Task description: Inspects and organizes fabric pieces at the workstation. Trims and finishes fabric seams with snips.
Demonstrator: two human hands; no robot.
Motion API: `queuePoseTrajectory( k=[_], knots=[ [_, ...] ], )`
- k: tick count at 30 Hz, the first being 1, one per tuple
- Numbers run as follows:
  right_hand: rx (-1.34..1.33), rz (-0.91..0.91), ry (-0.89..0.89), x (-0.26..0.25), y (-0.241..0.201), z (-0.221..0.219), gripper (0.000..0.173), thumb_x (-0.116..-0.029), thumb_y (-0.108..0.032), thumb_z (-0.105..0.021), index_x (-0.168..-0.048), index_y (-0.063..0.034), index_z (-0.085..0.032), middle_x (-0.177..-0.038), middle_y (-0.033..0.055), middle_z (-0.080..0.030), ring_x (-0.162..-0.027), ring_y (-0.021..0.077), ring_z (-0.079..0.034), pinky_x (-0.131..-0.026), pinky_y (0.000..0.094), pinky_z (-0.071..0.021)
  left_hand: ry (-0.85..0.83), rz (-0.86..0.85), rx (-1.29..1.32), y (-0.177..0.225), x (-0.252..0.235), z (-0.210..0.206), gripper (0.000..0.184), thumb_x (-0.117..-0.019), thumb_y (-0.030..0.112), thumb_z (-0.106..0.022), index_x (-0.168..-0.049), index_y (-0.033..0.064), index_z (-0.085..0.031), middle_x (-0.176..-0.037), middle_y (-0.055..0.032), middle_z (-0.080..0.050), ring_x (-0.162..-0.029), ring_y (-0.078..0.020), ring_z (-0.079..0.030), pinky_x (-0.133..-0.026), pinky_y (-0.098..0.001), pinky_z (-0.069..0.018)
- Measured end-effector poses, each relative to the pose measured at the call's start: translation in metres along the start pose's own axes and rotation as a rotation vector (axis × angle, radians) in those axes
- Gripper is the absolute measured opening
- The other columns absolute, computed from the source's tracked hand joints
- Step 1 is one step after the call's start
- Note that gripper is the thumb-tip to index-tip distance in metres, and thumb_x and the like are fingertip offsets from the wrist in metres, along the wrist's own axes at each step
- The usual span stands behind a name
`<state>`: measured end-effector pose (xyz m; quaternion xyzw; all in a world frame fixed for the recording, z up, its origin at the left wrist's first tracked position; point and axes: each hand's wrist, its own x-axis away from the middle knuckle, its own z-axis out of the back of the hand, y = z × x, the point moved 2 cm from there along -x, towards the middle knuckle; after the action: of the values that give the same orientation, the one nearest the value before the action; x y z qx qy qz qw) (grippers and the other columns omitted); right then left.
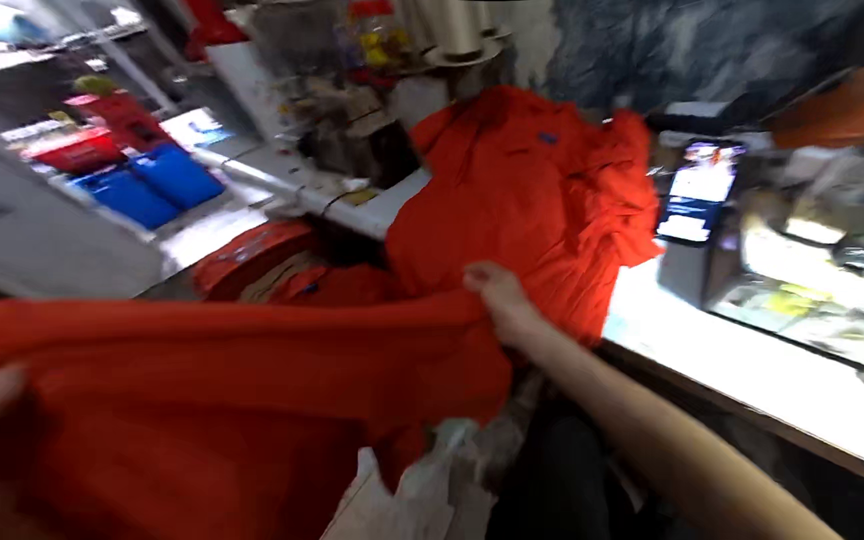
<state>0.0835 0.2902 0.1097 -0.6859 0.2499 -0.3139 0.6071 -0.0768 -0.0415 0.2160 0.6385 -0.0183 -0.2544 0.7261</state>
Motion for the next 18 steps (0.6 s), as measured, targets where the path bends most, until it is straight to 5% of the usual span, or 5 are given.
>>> queuePoseTrajectory(
  k=[4,5,9,12,18],
  knots=[
    [-0.228,0.041,0.007,-0.024,-0.049,0.0,0.037,-0.1024,-0.001,-0.043,-0.138,-0.0033,-0.053,-0.079,-0.0006,-0.054,-0.055,0.0056,-0.049,-0.052,0.0227,-0.0463,0.174,-0.055,0.077,-0.042,-0.051,0.062,0.041,-0.0979,0.012,-0.063,-0.135,0.0228,-0.051,-0.109,0.0123,-0.063,-0.095,0.0012,-0.064,-0.084,-0.0223,-0.0564],
    [-0.288,0.039,-0.03,-0.029,-0.055,0.001,0.033,-0.104,0.0,-0.042,-0.134,-0.0024,-0.054,-0.071,-0.0011,-0.053,-0.05,0.0072,-0.05,-0.051,0.0242,-0.0494,0.191,-0.039,0.058,-0.043,-0.051,0.066,0.044,-0.0982,0.012,-0.064,-0.138,0.0231,-0.048,-0.108,0.0121,-0.063,-0.093,0.0013,-0.066,-0.082,-0.0225,-0.0577],
    [-0.213,0.131,-0.233,-0.036,-0.045,-0.008,0.031,-0.1108,-0.016,-0.037,-0.132,-0.005,-0.057,-0.087,0.0016,-0.068,-0.079,0.0134,-0.069,-0.076,0.0327,-0.0587,0.119,-0.035,0.006,-0.026,-0.02,0.037,0.043,-0.1001,0.004,-0.054,-0.137,0.0233,-0.043,-0.094,0.0153,-0.067,-0.078,0.0042,-0.068,-0.07,-0.0163,-0.0588],
    [-0.005,0.131,-0.262,-0.015,0.01,-0.036,0.032,-0.107,-0.012,-0.047,-0.135,-0.0004,-0.057,-0.097,0.0086,-0.067,-0.076,0.0134,-0.066,-0.07,0.032,-0.0582,-0.133,-0.103,-0.126,-0.015,0.01,-0.008,0.052,-0.0993,0.002,-0.051,-0.147,0.0212,-0.045,-0.106,0.0111,-0.069,-0.077,0.0026,-0.067,-0.065,-0.0162,-0.0584],
    [-0.114,-0.446,-0.314,0.067,0.174,-0.085,0.034,-0.1062,-0.013,-0.054,-0.135,0.0056,-0.055,-0.12,0.0218,-0.066,-0.091,0.0255,-0.071,-0.08,0.0402,-0.0602,-0.331,-0.216,-0.154,0.006,0.016,-0.024,0.055,-0.1025,0.0,-0.049,-0.154,0.0168,-0.042,-0.118,0.0012,-0.069,-0.084,-0.004,-0.07,-0.07,-0.019,-0.0597]
  ],
)
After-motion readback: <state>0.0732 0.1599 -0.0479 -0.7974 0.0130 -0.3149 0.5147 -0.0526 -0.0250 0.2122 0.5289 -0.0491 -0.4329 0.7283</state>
